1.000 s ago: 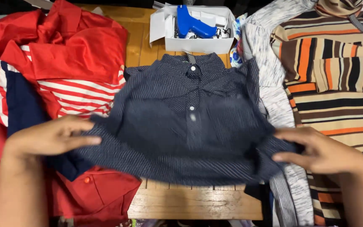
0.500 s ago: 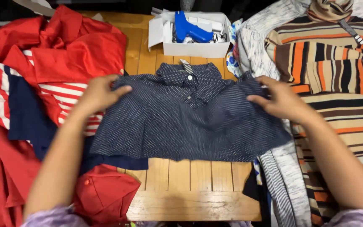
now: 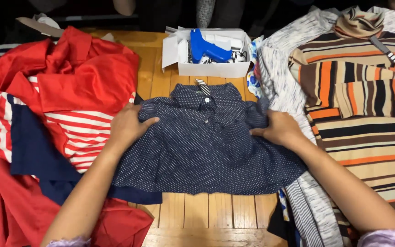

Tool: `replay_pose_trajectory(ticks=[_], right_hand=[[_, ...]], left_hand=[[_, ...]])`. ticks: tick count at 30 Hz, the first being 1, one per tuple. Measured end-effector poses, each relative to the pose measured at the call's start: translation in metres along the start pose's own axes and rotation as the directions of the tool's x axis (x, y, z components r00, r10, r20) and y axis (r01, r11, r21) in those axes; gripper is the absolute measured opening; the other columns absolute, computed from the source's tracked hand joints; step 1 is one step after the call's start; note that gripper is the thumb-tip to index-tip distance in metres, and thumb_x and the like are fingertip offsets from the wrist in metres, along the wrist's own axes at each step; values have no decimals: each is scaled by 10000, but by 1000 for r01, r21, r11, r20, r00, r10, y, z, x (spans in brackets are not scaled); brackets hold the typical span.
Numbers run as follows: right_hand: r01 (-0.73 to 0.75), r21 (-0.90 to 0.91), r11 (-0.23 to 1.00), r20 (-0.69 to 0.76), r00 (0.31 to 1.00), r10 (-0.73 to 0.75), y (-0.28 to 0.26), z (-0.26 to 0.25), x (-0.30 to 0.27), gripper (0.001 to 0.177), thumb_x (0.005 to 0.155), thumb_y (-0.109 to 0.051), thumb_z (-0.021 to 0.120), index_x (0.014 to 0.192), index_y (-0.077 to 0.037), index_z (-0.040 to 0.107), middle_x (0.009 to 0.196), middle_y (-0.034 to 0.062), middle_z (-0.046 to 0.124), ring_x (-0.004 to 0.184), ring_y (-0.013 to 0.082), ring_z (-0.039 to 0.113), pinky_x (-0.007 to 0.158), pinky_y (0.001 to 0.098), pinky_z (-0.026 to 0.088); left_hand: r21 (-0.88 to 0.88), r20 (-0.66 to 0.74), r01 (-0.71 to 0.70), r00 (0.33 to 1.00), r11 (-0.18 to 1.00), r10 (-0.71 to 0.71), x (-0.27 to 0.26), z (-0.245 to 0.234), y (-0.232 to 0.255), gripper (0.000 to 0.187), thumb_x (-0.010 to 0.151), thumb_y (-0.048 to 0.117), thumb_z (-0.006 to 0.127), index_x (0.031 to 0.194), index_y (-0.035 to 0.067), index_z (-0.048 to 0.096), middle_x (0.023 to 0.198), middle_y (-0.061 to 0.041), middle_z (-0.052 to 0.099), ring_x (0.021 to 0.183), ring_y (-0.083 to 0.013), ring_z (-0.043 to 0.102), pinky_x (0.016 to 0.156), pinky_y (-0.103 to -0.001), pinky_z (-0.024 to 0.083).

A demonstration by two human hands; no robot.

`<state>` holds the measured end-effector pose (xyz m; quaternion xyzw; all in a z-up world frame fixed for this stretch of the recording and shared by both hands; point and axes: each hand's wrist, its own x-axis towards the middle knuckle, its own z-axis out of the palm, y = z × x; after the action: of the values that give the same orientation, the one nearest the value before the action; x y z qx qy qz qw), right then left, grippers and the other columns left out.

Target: Tagging and folding various items of clothing into a neat stack

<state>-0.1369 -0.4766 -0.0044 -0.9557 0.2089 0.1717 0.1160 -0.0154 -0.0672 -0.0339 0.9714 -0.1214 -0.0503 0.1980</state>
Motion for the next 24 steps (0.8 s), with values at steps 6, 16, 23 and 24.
replay_pose_trajectory(ticks=[6,16,23,24], right_hand=[[376,206,903,-244,914,-325,-1,28,-6,405,794,-179,784,1149,-28,659,1133,251,711,1168,455,649,990,574,525],[32,322,946,35,998,-46,-14,25,-7,745,670,-471,891,1262,-78,670,1239,245,717,1282,401,612,1086,513,502],[314,434,844,-200,948,-250,-16,30,-31,346,758,-224,821,1041,-38,753,1026,248,749,1103,440,689,932,527,549],[416,497,761,-291,907,-305,-17,27,-36,305,777,-145,804,1047,-19,741,1022,256,736,1083,453,690,913,527,546]], left_hand=[[182,-241,-263,922,947,303,-6,22,1,379,751,346,883,1005,108,732,1160,-86,672,1138,-311,647,930,-424,518],[-39,137,133,982,990,-127,-14,-5,30,577,813,529,775,1049,3,758,1013,-250,774,1084,-456,712,898,-545,558],[-585,-36,35,997,811,-69,-12,46,12,266,786,243,834,980,76,763,870,-148,751,924,-311,715,818,-443,559],[-753,-76,15,991,658,-110,-8,55,6,202,814,175,834,986,100,759,858,-106,732,865,-228,690,808,-399,548]])
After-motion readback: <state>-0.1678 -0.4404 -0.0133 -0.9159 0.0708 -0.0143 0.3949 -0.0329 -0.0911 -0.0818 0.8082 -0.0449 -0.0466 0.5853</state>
